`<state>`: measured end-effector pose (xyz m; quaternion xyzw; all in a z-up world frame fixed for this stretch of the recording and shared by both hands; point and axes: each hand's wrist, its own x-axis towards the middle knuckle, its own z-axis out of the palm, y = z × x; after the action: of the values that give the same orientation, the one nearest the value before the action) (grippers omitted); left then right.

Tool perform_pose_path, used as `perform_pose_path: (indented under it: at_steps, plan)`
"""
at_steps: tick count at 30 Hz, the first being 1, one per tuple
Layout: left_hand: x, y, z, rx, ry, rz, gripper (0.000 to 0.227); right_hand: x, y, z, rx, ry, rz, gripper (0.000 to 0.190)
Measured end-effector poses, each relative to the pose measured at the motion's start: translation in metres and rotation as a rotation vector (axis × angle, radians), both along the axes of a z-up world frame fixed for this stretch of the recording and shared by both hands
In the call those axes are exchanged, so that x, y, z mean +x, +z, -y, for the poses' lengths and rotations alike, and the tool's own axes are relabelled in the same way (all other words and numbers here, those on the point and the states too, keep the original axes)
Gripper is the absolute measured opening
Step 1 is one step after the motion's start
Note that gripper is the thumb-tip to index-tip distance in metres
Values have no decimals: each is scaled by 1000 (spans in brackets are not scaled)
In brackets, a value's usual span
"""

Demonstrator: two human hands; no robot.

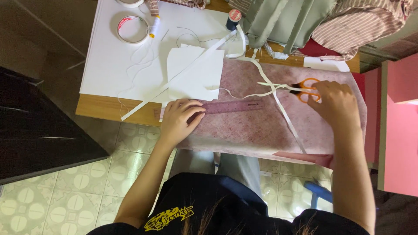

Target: Assembling a small bag by cutting elastic strips and taping them to fabric components

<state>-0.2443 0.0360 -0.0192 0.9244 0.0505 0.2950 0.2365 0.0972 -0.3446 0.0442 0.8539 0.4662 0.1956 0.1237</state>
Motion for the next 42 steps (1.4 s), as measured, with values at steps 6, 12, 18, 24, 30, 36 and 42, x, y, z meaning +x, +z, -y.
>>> perform_pose_path:
  at_steps: [6,12,18,24,30,36,42]
  plan:
    - [-1,0,0,10,0,-21,7,1,26,22,27,31,122,28]
    - [0,-2,0,5,4,-15,6,-6,55,32,60,31,416,30]
    - [7,4,6,43,57,-46,10,-5,61,36,104,34,541,25]
    - [83,57,62,-242,-145,268,15,-26,66,23,169,90,469,18]
    - [183,34,120,-266,-255,122,57,-66,89,6,240,158,324,19]
    - [177,25,113,-218,-352,121,13,-68,76,16,300,123,306,16]
    - [157,37,59,-102,-194,106,20,-51,46,58,555,-8,88,13]
